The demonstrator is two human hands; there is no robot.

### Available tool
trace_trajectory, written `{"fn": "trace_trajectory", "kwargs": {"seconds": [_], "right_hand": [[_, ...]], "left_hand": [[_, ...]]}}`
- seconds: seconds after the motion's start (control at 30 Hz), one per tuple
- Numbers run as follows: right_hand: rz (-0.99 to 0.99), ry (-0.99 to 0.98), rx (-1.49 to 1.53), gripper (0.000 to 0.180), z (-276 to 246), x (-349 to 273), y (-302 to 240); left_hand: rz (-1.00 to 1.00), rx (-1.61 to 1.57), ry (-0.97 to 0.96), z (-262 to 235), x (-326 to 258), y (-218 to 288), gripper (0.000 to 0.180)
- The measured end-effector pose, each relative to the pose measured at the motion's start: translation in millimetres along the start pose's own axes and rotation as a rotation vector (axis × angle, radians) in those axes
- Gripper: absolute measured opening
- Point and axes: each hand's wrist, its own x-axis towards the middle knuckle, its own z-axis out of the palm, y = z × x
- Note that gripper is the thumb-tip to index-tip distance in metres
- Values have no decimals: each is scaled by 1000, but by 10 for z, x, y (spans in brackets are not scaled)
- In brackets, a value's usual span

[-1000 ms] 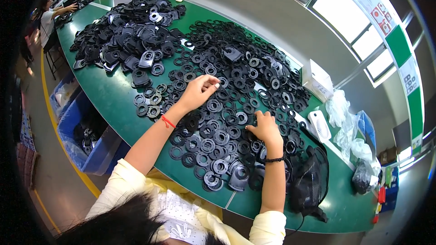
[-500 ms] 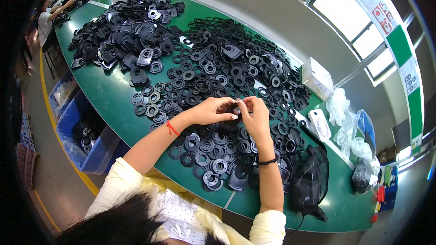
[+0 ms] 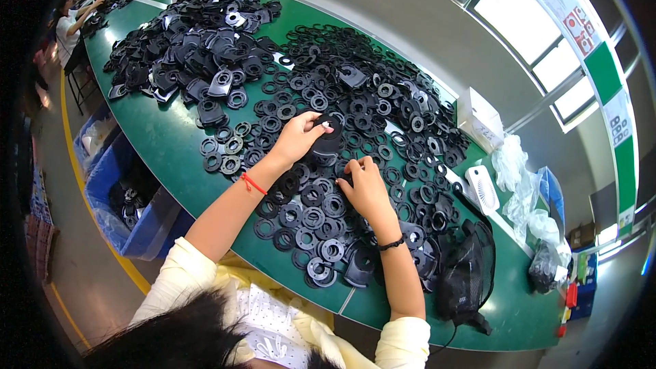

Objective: Sorting and inspecting black plastic components on a workbench.

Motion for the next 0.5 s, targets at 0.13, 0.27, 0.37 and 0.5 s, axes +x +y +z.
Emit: {"fn": "trace_trajectory", "kwargs": {"seconds": [0.13,0.27,0.37,0.5], "right_hand": [[-91,36,23,30,68,7,0],[-13,47,173,27,-33,38,15],[-11,173,172,23,-85,48,93],[10,291,214,27,-175,100,-59]], "left_hand": [[-159,159,-98,-26,-3,-21,31],[-177,178,-113,-20,-18,-23,33],[-226,287,-112,0,-11,-22,32],[-296,174,-255,43,-38,-53,33]]}}
